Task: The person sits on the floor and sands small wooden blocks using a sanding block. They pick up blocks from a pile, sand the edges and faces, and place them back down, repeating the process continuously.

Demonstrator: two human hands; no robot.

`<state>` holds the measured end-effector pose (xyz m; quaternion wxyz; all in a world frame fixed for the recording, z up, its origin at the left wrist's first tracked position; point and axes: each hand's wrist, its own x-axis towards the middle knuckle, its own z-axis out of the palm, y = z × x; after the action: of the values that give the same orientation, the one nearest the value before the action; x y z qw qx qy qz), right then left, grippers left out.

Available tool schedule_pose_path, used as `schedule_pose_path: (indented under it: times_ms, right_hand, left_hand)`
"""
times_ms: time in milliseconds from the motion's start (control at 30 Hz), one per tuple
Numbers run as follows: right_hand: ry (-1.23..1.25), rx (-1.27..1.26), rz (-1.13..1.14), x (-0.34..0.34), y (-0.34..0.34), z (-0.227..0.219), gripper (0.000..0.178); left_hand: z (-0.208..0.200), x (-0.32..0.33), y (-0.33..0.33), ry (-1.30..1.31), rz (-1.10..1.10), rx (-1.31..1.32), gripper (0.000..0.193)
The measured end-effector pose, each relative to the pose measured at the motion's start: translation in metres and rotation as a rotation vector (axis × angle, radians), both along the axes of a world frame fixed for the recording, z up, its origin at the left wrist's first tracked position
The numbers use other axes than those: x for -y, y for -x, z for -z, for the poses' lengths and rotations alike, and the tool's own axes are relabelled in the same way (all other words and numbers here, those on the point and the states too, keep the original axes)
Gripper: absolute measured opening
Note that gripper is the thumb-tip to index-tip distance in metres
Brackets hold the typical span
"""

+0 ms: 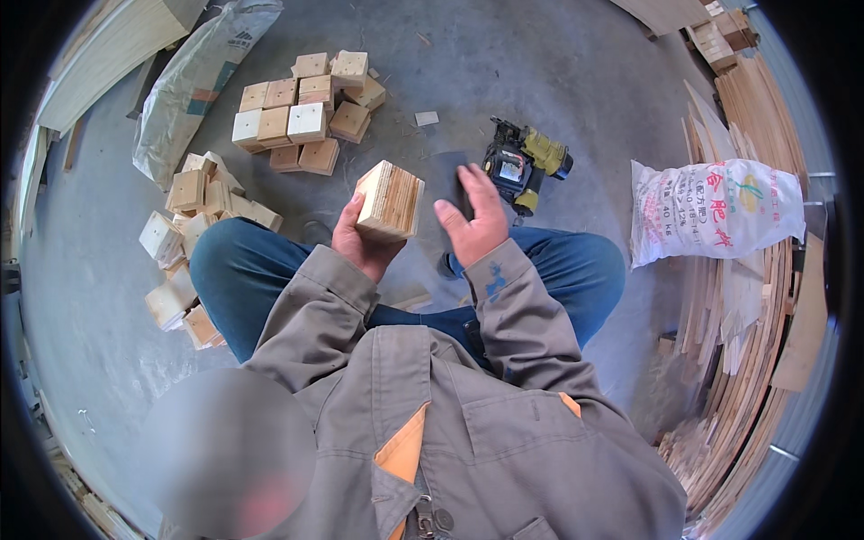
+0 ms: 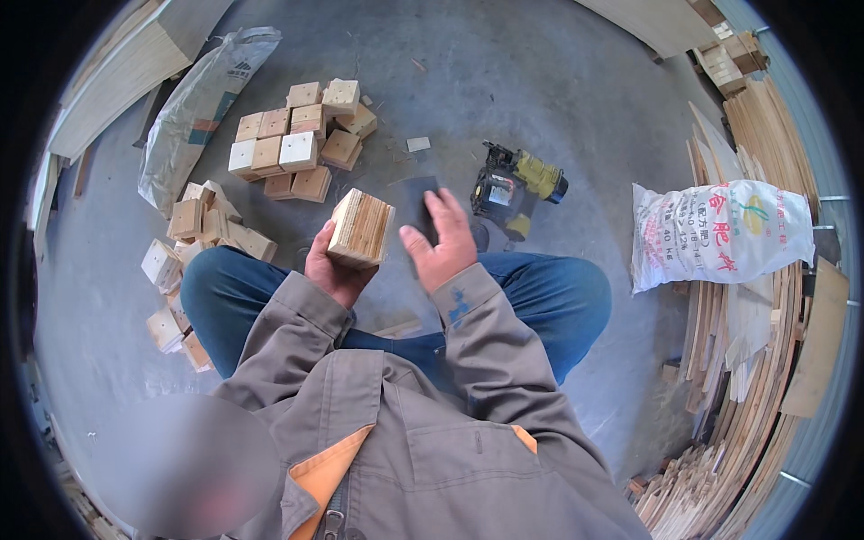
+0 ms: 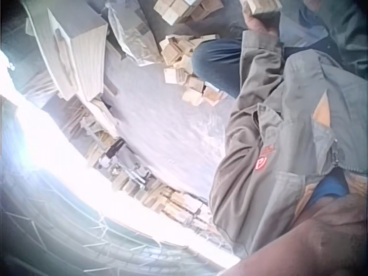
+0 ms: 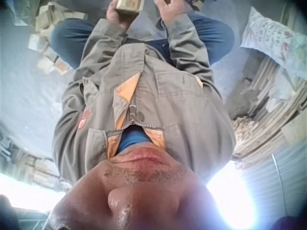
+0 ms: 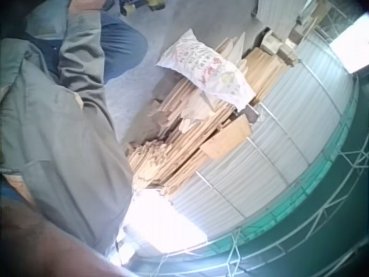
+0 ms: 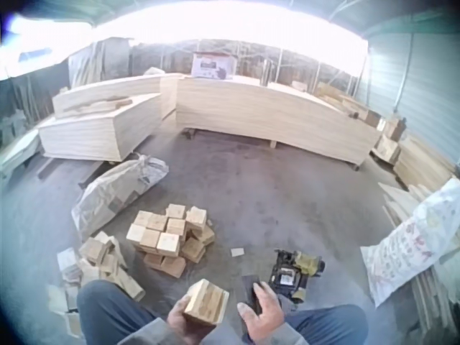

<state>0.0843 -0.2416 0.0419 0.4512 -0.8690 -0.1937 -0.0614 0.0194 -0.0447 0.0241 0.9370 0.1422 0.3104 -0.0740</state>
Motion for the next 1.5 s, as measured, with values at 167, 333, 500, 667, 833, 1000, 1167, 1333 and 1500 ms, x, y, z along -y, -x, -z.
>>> schedule_pose_path:
  times_ms: [167, 333, 500, 667, 833, 1000, 1167, 1333, 1500]
  right_hand:
    - [0.060, 0.146, -0.190, -0.019, 0.024, -0.010, 0.063]
    - [0.047, 0.205, -0.302, -0.020, 0.042, -0.021, 0.063]
    - [0.089, 0.163, -0.162, -0.026, 0.010, -0.007, 0.060]
    - [0.107, 0.082, -0.031, -0.020, -0.014, 0.012, 0.061]
    - [0.050, 0.181, -0.266, -0.025, 0.039, -0.014, 0.063]
    - [0.074, 0.164, -0.217, -0.027, 0.029, -0.016, 0.062]
    - [0.057, -0.037, -0.004, -0.021, -0.018, 0.009, 0.060]
    - [0.073, 0.115, -0.199, -0.016, 0.017, -0.005, 0.064]
    - [0.079, 0.199, -0.263, -0.023, 0.035, -0.024, 0.063]
  left_hand:
    - [0.009, -0.002, 0.000, 0.017, -0.006, 0.088, 0.060]
    - [0.011, -0.003, -0.001, -0.001, 0.005, 0.107, 0.060]
    - [0.011, -0.001, 0.000, 0.012, 0.101, 0.020, 0.062]
    - [0.001, 0.004, 0.003, -0.038, 0.143, 0.046, 0.066]
    - [0.016, -0.002, -0.001, -0.036, 0.000, 0.092, 0.060]
    - [0.008, 0.001, 0.000, -0.015, 0.065, 0.064, 0.061]
    - [-0.004, 0.007, 0.003, -0.077, 0.168, 0.011, 0.063]
    - [0.005, 0.003, 0.001, -0.030, 0.108, 0.066, 0.061]
    - [0.011, 0.000, -0.001, 0.016, 0.099, 0.120, 0.061]
